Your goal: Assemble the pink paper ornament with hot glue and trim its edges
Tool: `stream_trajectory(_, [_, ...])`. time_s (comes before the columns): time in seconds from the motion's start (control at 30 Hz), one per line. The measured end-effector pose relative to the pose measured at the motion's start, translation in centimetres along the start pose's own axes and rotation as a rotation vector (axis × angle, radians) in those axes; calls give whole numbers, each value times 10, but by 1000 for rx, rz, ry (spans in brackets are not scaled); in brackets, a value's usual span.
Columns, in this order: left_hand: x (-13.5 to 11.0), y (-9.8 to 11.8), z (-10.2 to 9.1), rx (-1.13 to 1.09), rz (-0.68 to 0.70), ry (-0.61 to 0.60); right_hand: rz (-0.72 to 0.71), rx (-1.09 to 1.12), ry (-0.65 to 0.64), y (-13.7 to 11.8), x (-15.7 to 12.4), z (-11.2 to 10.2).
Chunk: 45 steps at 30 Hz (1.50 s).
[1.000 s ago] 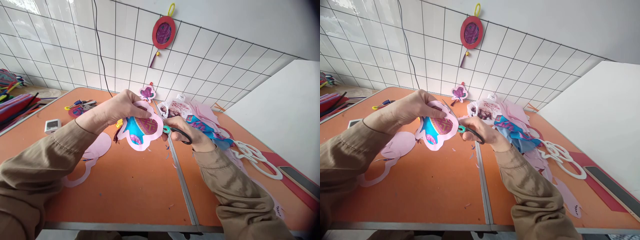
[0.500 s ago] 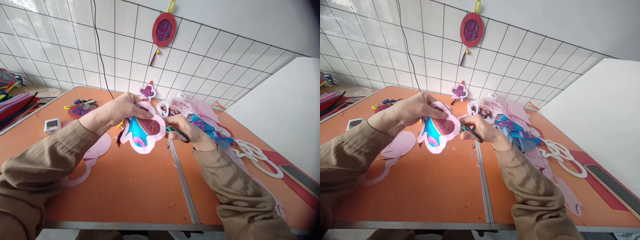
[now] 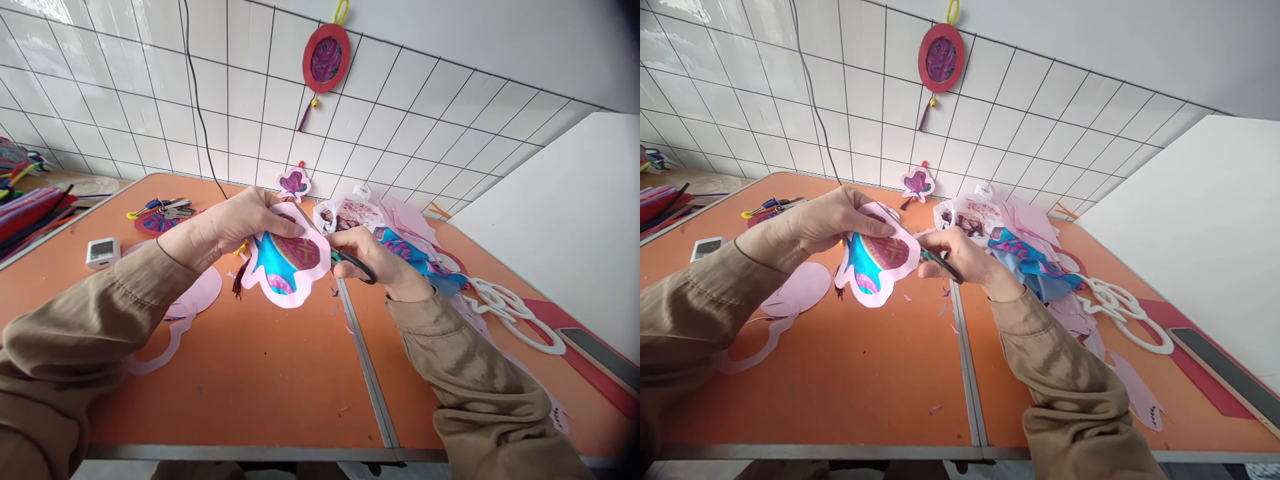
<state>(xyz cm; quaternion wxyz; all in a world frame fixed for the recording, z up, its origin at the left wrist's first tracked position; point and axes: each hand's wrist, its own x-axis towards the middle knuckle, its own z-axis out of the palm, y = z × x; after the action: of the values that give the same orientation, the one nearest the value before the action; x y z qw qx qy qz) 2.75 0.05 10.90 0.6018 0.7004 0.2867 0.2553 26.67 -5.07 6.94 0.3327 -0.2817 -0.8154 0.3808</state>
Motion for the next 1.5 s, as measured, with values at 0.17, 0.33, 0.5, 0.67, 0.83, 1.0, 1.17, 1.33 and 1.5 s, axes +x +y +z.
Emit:
stream_trajectory(0.17, [0,0,0,-53,-41,34,26,17,0,1,0,0])
stream_trajectory(0.33, [-1,1,0,-96,-73,24,0,12,22,1,-1,0])
stream_trajectory(0.5, [-1,1,1,-150,-135,18,-10,-12,29,-2,0,1])
stream_trajectory(0.67, [0,-1,1,-268,-127,-45,40,31,27,-9,1,2])
stream_trajectory(0.83, [3,-4,-2,-281,-136,-109,63,72,-41,-13,0,2])
stream_trajectory(1.0, [5,-5,-6,-291,-152,-173,65,73,-73,-11,-1,2])
stream_trajectory(1.17, [6,-6,-7,-299,-142,-259,70,81,-81,-6,-1,1])
stream_trajectory(1.33, [7,-10,-7,-321,-142,-273,54,111,-114,-1,-1,0])
stream_trajectory(1.5, [6,-10,-7,-301,-110,-242,24,109,-36,-5,0,3])
